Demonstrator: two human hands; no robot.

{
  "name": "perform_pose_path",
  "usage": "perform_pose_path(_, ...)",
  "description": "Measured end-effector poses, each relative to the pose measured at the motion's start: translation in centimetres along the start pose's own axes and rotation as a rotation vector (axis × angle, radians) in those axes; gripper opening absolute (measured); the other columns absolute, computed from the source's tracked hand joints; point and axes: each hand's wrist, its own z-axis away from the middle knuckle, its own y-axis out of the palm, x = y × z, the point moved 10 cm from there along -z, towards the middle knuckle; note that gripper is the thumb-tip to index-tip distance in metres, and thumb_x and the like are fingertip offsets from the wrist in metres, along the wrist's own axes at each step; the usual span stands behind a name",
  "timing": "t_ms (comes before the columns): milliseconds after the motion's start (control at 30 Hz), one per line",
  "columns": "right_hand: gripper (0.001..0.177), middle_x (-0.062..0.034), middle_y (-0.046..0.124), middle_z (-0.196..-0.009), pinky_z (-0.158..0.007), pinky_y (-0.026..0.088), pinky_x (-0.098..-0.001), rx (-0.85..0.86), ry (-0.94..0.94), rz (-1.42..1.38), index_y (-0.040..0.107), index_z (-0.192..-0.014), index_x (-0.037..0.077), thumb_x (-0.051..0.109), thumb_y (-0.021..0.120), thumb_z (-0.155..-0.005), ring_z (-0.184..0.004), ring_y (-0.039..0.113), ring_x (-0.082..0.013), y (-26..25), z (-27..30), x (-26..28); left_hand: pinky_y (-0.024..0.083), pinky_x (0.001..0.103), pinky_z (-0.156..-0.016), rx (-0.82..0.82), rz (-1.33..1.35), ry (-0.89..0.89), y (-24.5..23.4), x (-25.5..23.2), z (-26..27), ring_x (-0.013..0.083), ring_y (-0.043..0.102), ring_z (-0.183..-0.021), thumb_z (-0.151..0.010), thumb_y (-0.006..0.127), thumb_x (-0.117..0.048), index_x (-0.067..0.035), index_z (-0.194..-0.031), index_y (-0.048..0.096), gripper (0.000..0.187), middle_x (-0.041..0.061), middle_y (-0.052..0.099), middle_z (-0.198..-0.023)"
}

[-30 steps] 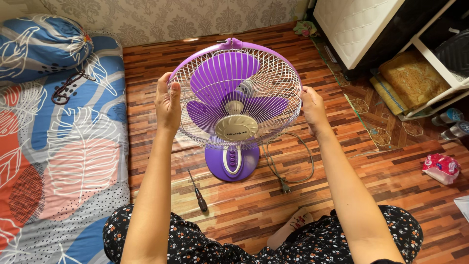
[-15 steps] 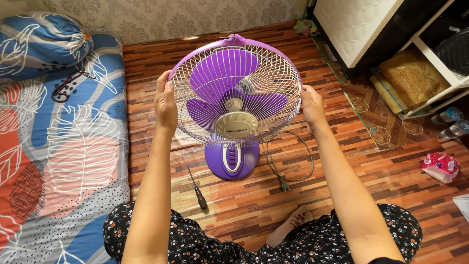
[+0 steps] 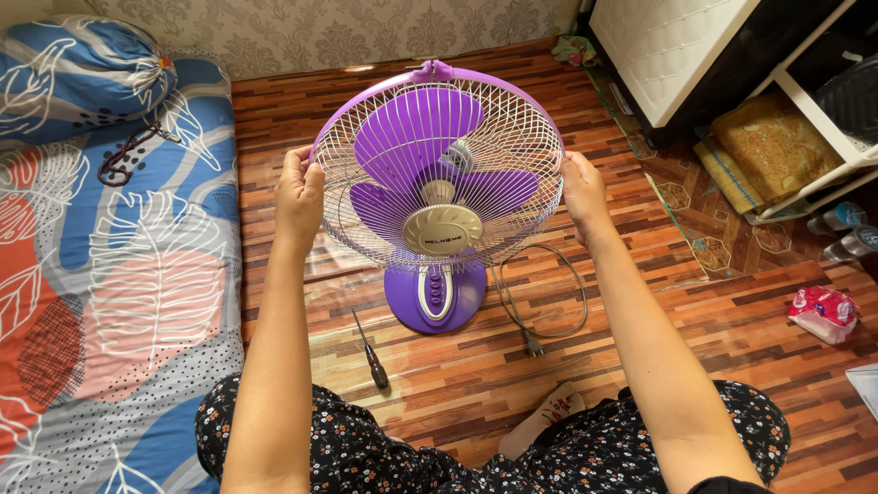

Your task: The person reassembles a purple electric fan by aligning and securing the front grille to the base. They use a screwdriver to tighten a screw at the top of the fan head, then adjust the grille and cord before finishing.

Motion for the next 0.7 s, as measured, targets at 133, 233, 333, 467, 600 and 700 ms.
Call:
perform_pose_path(133, 0.033, -0.0022, 0.07, -0.101, -0.079, 0.053, -0.0277, -0.007, -0.007, 0.008, 0.063, -0.123, 0.004, 0.027, 0.046, -0.106, -0.086, 0.064, -0.0082, -0.3, -0.1, -0.3, 0.051, 0.028, -0.078, -0.035, -0.069, -0.109, 0.2, 0.5, 0.4, 0.0118, 0.061, -0.092, -0.104, 0.05, -0.025, -0.005, -0.131, 0.058, 0.034, 0.007, 0.072, -0.115)
perform_pose_path(233, 0.034, -0.0021, 0.07, -0.103, -0.081, 0.054, -0.0275, 0.01, -0.016, -0.019, 0.062, -0.124, 0.004, 0.029, 0.048, -0.106, -0.089, 0.065, -0.0083, -0.7, -0.1, -0.7, 0.054, 0.028, -0.084, -0.017, -0.048, -0.083, 0.8, 0.2, 0.4, 0.0115, 0.064, -0.099, -0.105, 0.049, -0.027, -0.006, -0.131, 0.057, 0.034, 0.006, 0.071, -0.117)
perform_pose_path(333, 0.036, -0.0038, 0.07, -0.106, -0.084, 0.053, -0.0299, 0.032, -0.042, -0.032, 0.064, -0.125, 0.003, 0.031, 0.048, -0.107, -0.091, 0.064, -0.0104, -0.8, -0.1, -1.0, 0.052, 0.032, -0.093, 0.001, -0.021, -0.058, 1.0, 0.5, 0.4, 0.0164, 0.063, -0.108, -0.107, 0.047, -0.037, -0.006, -0.135, 0.054, 0.042, 0.01, 0.07, -0.122)
perform_pose_path(467, 0.047, -0.0061, 0.069, -0.117, -0.098, 0.05, -0.035, -0.009, -0.1, -0.032, 0.061, -0.132, 0.005, 0.043, 0.043, -0.11, -0.105, 0.063, -0.0132, -1.1, 0.5, -1.4, 0.038, 0.044, -0.114, 0.046, -0.027, -0.117, 1.6, 2.3, 2.1, 0.0291, 0.047, -0.14, -0.106, 0.034, -0.062, -0.008, -0.152, 0.039, 0.071, 0.019, 0.053, -0.149)
perform_pose_path(600, 0.062, -0.0056, 0.051, -0.143, -0.106, 0.044, -0.0424, -0.105, -0.062, -0.066, 0.045, -0.147, 0.014, 0.057, 0.033, -0.104, -0.129, 0.052, -0.0159, -1.3, 2.5, -4.0, 0.029, 0.057, -0.114, 0.145, 0.021, -0.462, 1.8, 7.0, 6.7, 0.0372, 0.026, -0.148, -0.09, 0.023, -0.076, -0.019, -0.162, 0.011, 0.093, 0.017, 0.024, -0.164)
perform_pose_path(700, 0.068, -0.0137, 0.057, -0.143, -0.104, 0.044, -0.0426, -0.188, 0.199, -0.102, 0.045, -0.149, 0.014, 0.062, 0.031, -0.103, -0.128, 0.054, -0.0237, -1.1, 4.8, -9.9, 0.037, 0.057, -0.113, 0.175, 0.094, -0.576, 1.4, 9.0, 9.9, 0.0359, 0.041, -0.145, -0.088, 0.026, -0.079, -0.018, -0.16, 0.02, 0.095, 0.015, 0.035, -0.162)
